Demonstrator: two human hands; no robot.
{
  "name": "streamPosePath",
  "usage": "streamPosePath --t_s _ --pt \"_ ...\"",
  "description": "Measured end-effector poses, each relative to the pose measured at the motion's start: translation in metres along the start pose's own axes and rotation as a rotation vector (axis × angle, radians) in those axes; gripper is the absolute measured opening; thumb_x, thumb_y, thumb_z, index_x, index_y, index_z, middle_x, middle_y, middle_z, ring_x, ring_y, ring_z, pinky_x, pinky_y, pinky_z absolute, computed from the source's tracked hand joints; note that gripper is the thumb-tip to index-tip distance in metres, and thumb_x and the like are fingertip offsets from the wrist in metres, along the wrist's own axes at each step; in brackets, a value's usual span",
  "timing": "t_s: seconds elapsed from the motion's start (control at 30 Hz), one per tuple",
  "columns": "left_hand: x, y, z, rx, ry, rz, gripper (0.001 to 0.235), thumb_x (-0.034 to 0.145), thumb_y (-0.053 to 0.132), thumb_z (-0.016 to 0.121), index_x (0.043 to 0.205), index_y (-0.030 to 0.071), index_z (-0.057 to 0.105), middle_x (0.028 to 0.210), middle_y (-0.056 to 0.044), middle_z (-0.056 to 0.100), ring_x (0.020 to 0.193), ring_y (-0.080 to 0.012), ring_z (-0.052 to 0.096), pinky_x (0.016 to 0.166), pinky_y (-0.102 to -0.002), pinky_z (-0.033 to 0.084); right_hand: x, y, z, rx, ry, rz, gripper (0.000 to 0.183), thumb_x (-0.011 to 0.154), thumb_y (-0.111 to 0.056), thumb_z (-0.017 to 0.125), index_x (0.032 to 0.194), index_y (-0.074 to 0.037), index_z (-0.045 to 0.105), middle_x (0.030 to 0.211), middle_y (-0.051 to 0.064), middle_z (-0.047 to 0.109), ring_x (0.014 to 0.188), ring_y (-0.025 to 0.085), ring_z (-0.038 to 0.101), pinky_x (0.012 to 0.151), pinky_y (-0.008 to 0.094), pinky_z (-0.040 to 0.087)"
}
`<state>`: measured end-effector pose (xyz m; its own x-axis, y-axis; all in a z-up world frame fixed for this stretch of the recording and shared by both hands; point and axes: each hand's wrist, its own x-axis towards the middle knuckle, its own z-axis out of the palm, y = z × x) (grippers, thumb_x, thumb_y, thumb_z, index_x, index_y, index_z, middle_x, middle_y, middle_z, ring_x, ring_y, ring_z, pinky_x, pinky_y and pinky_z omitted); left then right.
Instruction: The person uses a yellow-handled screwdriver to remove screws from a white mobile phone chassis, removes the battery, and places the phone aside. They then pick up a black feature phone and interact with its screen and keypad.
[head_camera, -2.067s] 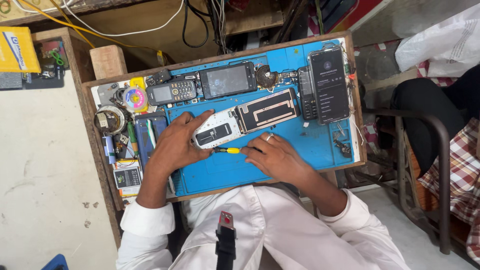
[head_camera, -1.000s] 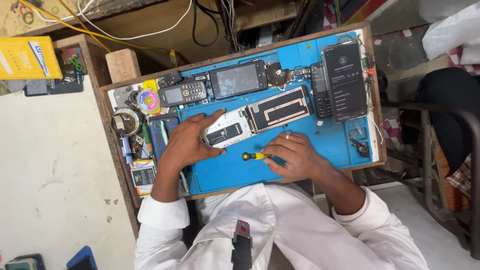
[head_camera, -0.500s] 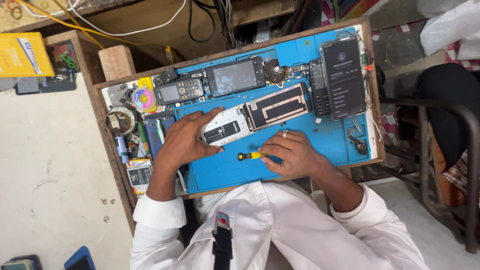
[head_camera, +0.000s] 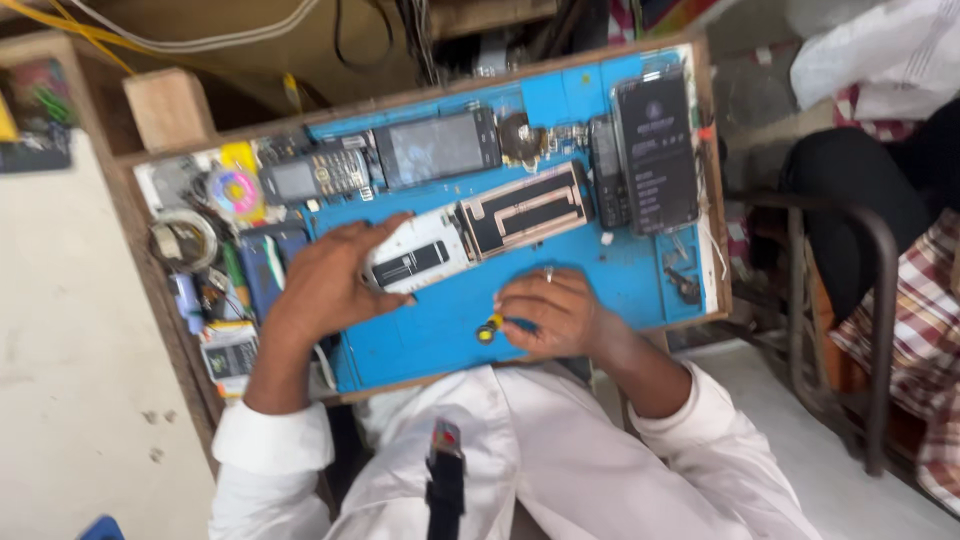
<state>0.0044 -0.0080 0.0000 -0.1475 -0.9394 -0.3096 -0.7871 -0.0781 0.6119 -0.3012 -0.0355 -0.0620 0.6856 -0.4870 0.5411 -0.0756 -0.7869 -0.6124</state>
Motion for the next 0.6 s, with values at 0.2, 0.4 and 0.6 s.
streamPosePath --t_s 0.2,0.4,0.6 --pt "0.002 0.003 -0.006 -0.027 -0.035 -0.03 0.1 0.052 0.025 0.094 0.145 0.021 0.056 0.098 -0.015 0.068 0.098 -0.0369 0.066 0.081 -0.045 0.052 0.005 0.005 -0.001 0.11 0.004 -0.015 0.021 0.087 -0.013 0.08 0.099 -0.007 0.064 0.103 0.007 0.072 0.094 0.023 0.076 0.076 0.034 0.062" --pt "0.001 0.009 -0.008 -0.036 -0.046 -0.038 0.102 0.051 0.024 0.094 0.145 0.022 0.056 0.097 -0.015 0.068 0.098 -0.0355 0.067 0.084 -0.045 0.052 0.003 -0.001 0.002 0.083 -0.132 0.057 0.019 0.081 -0.011 0.071 0.099 -0.01 0.064 0.101 0.004 0.074 0.088 0.021 0.075 0.074 0.033 0.059" --pt "0.001 0.004 -0.003 -0.021 -0.031 -0.027 0.101 0.05 0.025 0.094 0.145 0.022 0.057 0.095 -0.014 0.068 0.097 -0.0352 0.066 0.083 -0.044 0.052 -0.004 0.001 0.008 0.032 -0.154 0.077 0.016 0.085 -0.017 0.071 0.099 -0.012 0.064 0.101 0.003 0.074 0.083 0.022 0.073 0.069 0.034 0.057"
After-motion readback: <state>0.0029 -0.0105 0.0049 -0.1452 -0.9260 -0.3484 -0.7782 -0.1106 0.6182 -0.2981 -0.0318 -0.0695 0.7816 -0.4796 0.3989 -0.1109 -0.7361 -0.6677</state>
